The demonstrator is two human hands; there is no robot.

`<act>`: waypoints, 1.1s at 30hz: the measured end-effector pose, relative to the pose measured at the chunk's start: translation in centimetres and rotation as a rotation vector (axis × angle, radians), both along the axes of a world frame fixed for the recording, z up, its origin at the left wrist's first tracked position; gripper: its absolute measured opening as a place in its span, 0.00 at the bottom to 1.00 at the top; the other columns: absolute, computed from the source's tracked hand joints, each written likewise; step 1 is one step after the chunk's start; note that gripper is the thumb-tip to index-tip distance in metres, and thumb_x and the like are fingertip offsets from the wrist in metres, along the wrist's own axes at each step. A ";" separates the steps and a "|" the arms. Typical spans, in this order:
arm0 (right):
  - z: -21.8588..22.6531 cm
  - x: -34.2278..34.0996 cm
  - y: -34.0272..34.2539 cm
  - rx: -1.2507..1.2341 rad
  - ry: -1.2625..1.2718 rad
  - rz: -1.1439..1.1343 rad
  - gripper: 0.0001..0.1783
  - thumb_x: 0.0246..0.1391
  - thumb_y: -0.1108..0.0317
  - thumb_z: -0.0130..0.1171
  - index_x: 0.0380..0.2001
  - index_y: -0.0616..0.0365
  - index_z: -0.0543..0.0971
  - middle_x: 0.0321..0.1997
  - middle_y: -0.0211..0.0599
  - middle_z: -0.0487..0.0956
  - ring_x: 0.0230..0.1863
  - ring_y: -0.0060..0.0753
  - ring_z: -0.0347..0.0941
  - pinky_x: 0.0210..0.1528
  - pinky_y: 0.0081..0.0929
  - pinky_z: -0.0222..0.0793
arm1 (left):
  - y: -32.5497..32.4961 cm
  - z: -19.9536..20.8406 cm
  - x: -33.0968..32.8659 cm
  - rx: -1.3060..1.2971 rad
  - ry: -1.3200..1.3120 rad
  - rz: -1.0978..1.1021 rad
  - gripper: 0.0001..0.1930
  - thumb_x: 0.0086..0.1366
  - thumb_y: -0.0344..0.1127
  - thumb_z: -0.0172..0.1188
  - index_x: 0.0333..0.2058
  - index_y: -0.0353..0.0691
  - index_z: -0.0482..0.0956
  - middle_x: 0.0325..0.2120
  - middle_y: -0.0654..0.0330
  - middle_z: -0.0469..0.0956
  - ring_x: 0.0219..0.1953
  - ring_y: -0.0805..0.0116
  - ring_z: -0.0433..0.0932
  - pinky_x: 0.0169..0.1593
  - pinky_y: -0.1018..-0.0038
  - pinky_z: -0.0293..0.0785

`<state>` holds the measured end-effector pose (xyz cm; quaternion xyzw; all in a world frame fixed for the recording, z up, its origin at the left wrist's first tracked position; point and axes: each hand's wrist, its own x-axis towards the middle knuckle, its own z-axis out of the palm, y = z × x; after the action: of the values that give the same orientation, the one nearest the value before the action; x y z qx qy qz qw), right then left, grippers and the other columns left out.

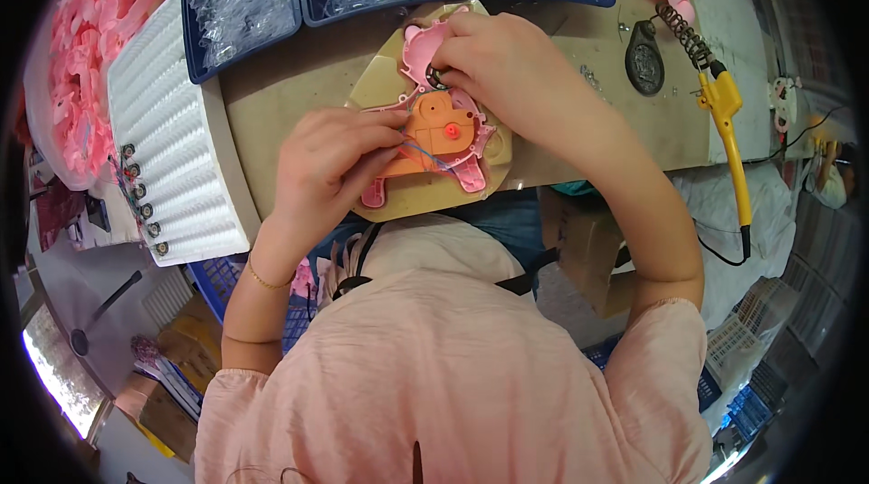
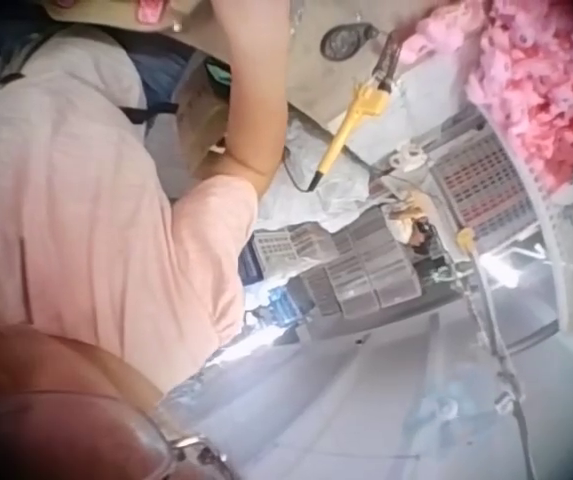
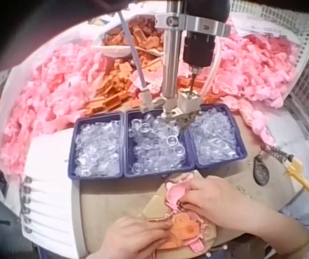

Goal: Assembling electronic components, wiring, and plastic shells to create pink toy animals.

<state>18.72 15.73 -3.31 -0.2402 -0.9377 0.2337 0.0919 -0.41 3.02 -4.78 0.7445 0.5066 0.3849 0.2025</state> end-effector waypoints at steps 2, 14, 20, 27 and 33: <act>0.2 -0.4 0.1 0.021 -0.025 0.008 0.08 0.43 0.73 0.58 0.30 0.61 0.75 0.32 0.37 0.73 0.34 0.41 0.71 0.35 0.32 0.66 | 0.0 -0.3 -0.1 0.018 0.024 -0.022 0.07 0.50 0.30 0.63 0.30 0.42 0.79 0.35 0.65 0.80 0.34 0.66 0.77 0.38 0.70 0.70; 2.5 2.0 -2.4 -0.166 0.126 -0.135 0.10 0.44 0.72 0.59 0.33 0.61 0.75 0.28 0.37 0.75 0.32 0.41 0.72 0.33 0.31 0.66 | -0.5 -0.3 -0.1 0.038 0.111 0.028 0.11 0.44 0.31 0.63 0.30 0.44 0.79 0.36 0.68 0.80 0.38 0.67 0.76 0.39 0.70 0.69; 5.7 4.6 -9.3 -0.446 0.030 -0.312 0.09 0.45 0.73 0.62 0.32 0.63 0.77 0.26 0.36 0.76 0.26 0.30 0.72 0.27 0.23 0.66 | -0.2 0.1 0.1 0.042 0.109 -0.044 0.12 0.44 0.32 0.62 0.32 0.44 0.79 0.38 0.68 0.79 0.40 0.66 0.75 0.41 0.70 0.67; 5.4 2.6 -7.3 -0.763 0.313 -0.396 0.05 0.53 0.73 0.55 0.31 0.63 0.77 0.24 0.27 0.74 0.24 0.15 0.68 0.25 0.15 0.62 | -0.1 1.2 4.0 0.187 0.312 0.099 0.12 0.49 0.39 0.63 0.33 0.46 0.77 0.28 0.69 0.73 0.35 0.70 0.71 0.44 0.70 0.61; 3.2 4.9 -7.6 -0.884 0.280 -0.662 0.04 0.52 0.73 0.56 0.31 0.63 0.76 0.25 0.21 0.73 0.24 0.09 0.64 0.26 0.11 0.60 | -2.4 -0.1 3.3 0.259 0.264 0.188 0.13 0.47 0.36 0.66 0.35 0.46 0.80 0.33 0.68 0.76 0.37 0.70 0.72 0.42 0.71 0.65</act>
<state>23.61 8.16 -0.10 -0.5037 -0.6042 0.5923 0.1745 2.88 0.63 -4.92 0.7575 0.5423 0.3633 0.0002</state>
